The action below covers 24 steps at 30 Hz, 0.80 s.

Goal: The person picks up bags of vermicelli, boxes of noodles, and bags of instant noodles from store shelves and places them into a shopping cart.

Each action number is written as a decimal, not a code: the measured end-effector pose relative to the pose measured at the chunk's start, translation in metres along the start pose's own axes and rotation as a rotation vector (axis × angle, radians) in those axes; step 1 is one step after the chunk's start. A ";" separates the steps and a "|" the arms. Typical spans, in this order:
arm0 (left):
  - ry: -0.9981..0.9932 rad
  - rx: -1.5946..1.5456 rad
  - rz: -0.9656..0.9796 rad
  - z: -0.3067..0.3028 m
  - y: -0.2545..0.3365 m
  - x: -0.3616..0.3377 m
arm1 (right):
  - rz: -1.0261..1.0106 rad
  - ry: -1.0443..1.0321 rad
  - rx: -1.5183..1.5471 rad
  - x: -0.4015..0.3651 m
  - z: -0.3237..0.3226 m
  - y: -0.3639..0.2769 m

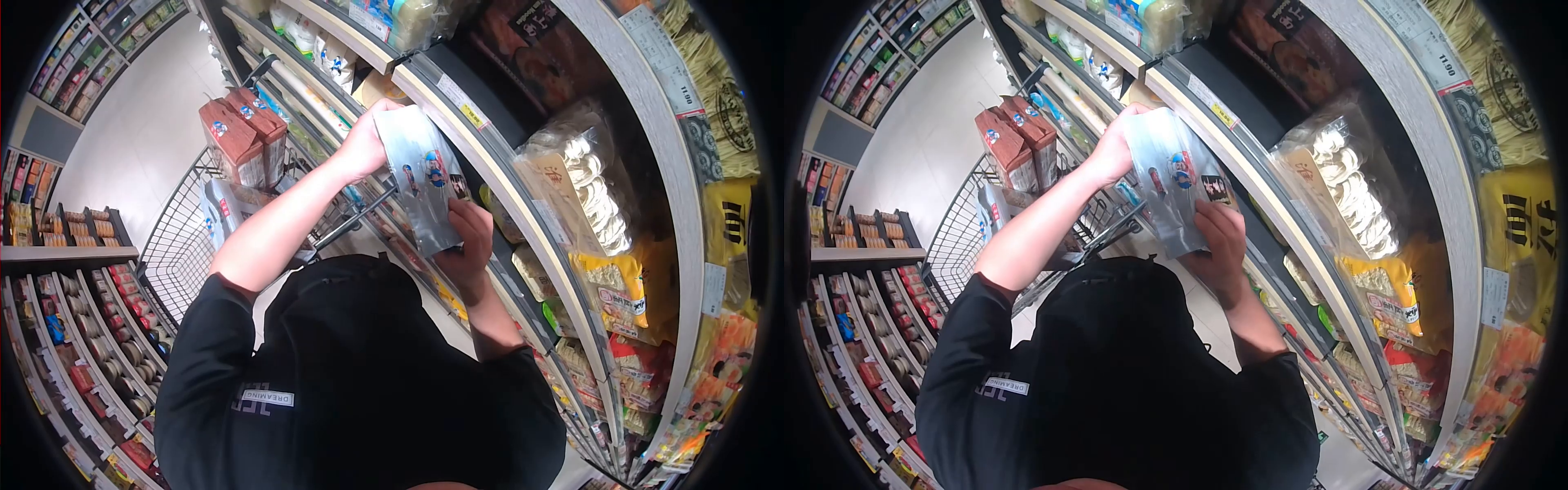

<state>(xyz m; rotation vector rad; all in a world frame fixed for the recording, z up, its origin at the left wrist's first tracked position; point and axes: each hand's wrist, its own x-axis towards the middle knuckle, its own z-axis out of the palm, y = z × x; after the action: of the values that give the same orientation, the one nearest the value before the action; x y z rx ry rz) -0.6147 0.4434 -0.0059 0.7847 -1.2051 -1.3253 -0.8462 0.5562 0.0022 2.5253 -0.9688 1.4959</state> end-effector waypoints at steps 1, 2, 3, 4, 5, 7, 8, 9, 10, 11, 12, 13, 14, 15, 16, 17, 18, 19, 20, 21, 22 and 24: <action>0.014 -0.019 -0.010 0.001 -0.002 0.001 | -0.003 -0.008 0.024 0.002 0.001 0.005; 0.027 -0.015 -0.016 0.001 -0.005 0.002 | -0.006 -0.016 0.047 0.004 0.002 0.010; 0.039 -0.010 -0.021 -0.002 -0.010 0.004 | 0.004 -0.036 0.067 0.006 0.001 0.013; 0.051 -0.005 -0.024 -0.003 -0.015 0.005 | 0.014 -0.056 0.086 0.008 0.000 0.017; 0.078 -0.001 -0.025 -0.003 -0.021 0.007 | 0.023 -0.074 0.106 0.010 -0.001 0.021; 0.133 0.007 -0.031 -0.003 -0.029 0.010 | 0.015 -0.088 0.085 0.013 -0.002 0.029; 0.136 0.024 -0.019 -0.004 -0.034 0.011 | 0.011 -0.096 0.076 0.014 -0.001 0.032; 0.139 0.041 -0.008 -0.005 -0.035 0.011 | 0.028 -0.101 0.067 0.015 -0.001 0.034; 0.141 0.057 0.001 -0.006 -0.037 0.011 | 0.047 -0.106 0.058 0.016 -0.001 0.034; 0.155 0.026 -0.026 -0.006 -0.040 0.010 | 0.066 -0.112 0.049 0.016 -0.001 0.036; 0.168 -0.006 -0.054 -0.006 -0.040 0.010 | 0.077 -0.123 0.044 0.015 -0.001 0.039; 0.181 -0.037 -0.081 -0.005 -0.040 0.010 | 0.088 -0.134 0.040 0.011 -0.001 0.043; 0.172 -0.038 -0.066 -0.004 -0.041 0.011 | 0.100 -0.145 0.035 0.005 -0.001 0.048; 0.160 -0.037 -0.052 -0.003 -0.044 0.013 | 0.138 -0.144 0.026 -0.001 0.000 0.051; 0.141 -0.037 -0.044 0.000 -0.048 0.014 | 0.185 -0.142 0.013 -0.012 0.000 0.053; 0.134 -0.004 -0.029 0.001 -0.051 0.016 | 0.221 -0.141 0.002 -0.019 0.000 0.056; 0.128 0.029 -0.014 0.003 -0.054 0.017 | 0.243 -0.133 -0.049 -0.025 -0.001 0.058; 0.122 0.062 0.001 0.004 -0.057 0.018 | 0.265 -0.126 -0.098 -0.031 -0.001 0.059; 0.124 0.106 0.008 0.004 -0.060 0.019 | 0.287 -0.118 -0.148 -0.035 -0.002 0.060; 0.122 0.150 0.012 0.004 -0.061 0.019 | 0.351 -0.079 -0.100 -0.037 -0.001 0.058; 0.118 0.194 0.018 0.005 -0.061 0.020 | 0.413 -0.038 -0.054 -0.039 0.001 0.056; 0.037 0.112 -0.064 0.009 -0.053 0.018 | 0.520 0.014 -0.048 -0.047 0.003 0.058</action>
<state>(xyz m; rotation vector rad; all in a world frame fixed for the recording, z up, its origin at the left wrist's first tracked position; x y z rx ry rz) -0.6409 0.4200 -0.0503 0.9314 -1.2420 -1.2977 -0.8905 0.5321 -0.0528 2.3310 -1.7339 1.5615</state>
